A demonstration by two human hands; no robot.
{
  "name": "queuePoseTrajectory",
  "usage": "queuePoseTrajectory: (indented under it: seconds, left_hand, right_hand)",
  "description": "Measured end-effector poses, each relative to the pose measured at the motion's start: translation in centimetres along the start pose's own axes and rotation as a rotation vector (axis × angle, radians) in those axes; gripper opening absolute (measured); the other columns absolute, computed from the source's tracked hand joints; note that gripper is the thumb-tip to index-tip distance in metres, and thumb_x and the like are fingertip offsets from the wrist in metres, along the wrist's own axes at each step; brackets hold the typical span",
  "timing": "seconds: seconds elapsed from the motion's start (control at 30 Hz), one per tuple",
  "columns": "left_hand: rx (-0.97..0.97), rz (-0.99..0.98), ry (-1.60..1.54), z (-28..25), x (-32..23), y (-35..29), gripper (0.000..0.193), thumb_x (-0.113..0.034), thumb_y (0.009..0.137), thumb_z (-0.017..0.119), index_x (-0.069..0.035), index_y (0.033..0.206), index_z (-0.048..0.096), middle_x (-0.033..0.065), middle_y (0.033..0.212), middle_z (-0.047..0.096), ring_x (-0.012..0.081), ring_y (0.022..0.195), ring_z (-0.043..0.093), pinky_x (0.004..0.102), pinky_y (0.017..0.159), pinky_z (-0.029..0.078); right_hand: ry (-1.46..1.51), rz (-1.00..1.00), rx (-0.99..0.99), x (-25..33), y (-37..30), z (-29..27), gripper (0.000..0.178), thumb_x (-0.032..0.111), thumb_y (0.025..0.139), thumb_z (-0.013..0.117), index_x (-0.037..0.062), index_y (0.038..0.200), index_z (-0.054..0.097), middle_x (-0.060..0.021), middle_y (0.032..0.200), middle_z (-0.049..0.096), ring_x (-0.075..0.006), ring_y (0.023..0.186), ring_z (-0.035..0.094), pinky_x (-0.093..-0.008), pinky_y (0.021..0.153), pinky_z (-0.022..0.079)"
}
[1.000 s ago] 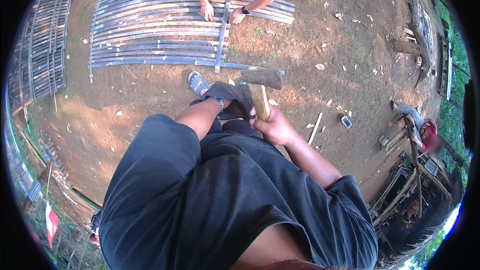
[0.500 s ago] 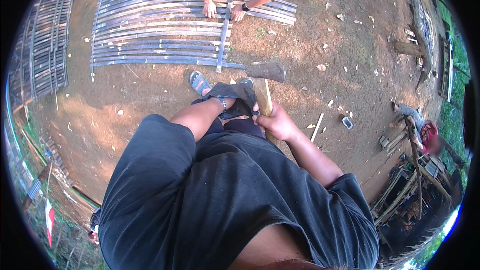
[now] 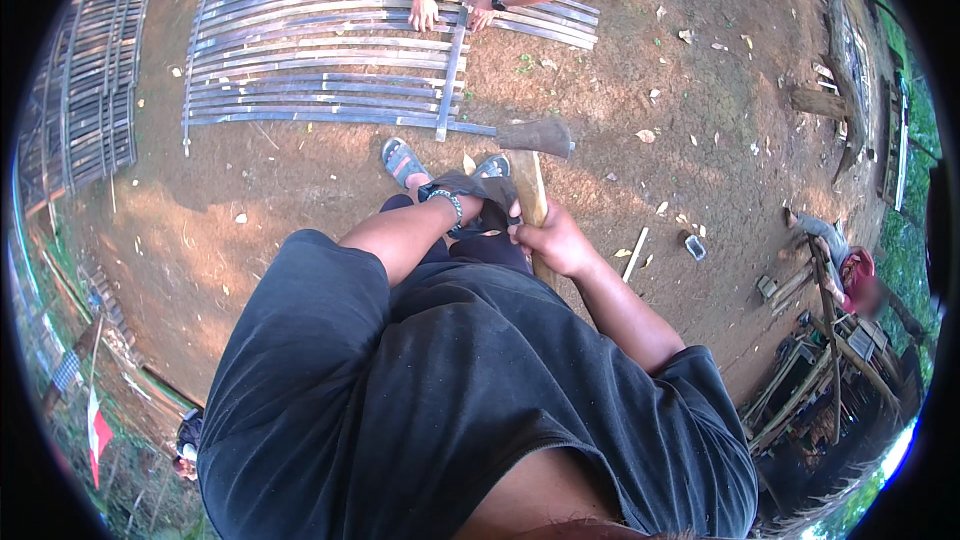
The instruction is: The person uses a hammer to drive nails into a bamboo frame laid on the ground, securing horizontal slats to a vertical support. Another person assists by holding the frame steady. The person repeatedly hammers nails along the frame and adjusts the slats as needed.
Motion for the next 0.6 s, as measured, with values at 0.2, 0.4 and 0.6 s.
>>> queuePoseTrajectory:
  seconds: [0.2,0.4,0.6]
  left_hand:
    - [0.083,0.075,0.071,-0.3,-1.1,-0.3,0.049,-0.036,0.101,0.036,-0.006,0.119,0.071,0.0173,0.119,0.072,0.0321,0.111,0.069,0.0446,0.094,0.052]
    - [0.01,-0.023,0.034,-0.2,-0.6,-0.2,0.041,-0.031,0.096,0.046,-0.009,0.116,0.073,0.0157,0.118,0.072,0.0306,0.111,0.069,0.0435,0.093,0.054]
    - [-0.034,-0.05,0.059,0.1,0.0,0.2,0.031,-0.023,0.088,0.061,-0.011,0.113,0.075,0.0142,0.114,0.074,0.0307,0.107,0.071,0.0418,0.091,0.056]
  right_hand:
    - [0.02,0.004,-0.03,-0.4,0.0,-0.6,0.023,0.0,0.089,0.066,0.0056,0.108,0.055,-0.0035,0.082,0.063,-0.0098,0.067,0.059,-0.0263,0.06,0.048]
    - [0.028,0.001,-0.018,-0.5,0.1,-1.0,0.022,0.0,0.089,0.066,0.005,0.107,0.056,-0.0039,0.081,0.063,-0.0101,0.066,0.059,-0.0262,0.059,0.049]
    - [0.012,-0.002,-0.008,-0.4,-0.1,-1.0,0.022,-0.001,0.089,0.066,0.0048,0.107,0.056,-0.0038,0.081,0.063,-0.01,0.066,0.059,-0.0265,0.06,0.049]
Point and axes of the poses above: each hand's wrist, its own y-axis towards the middle knuckle, its own z-axis out of the palm, x = y × z, the point moved 6 cm from there along y, towards the middle knuckle
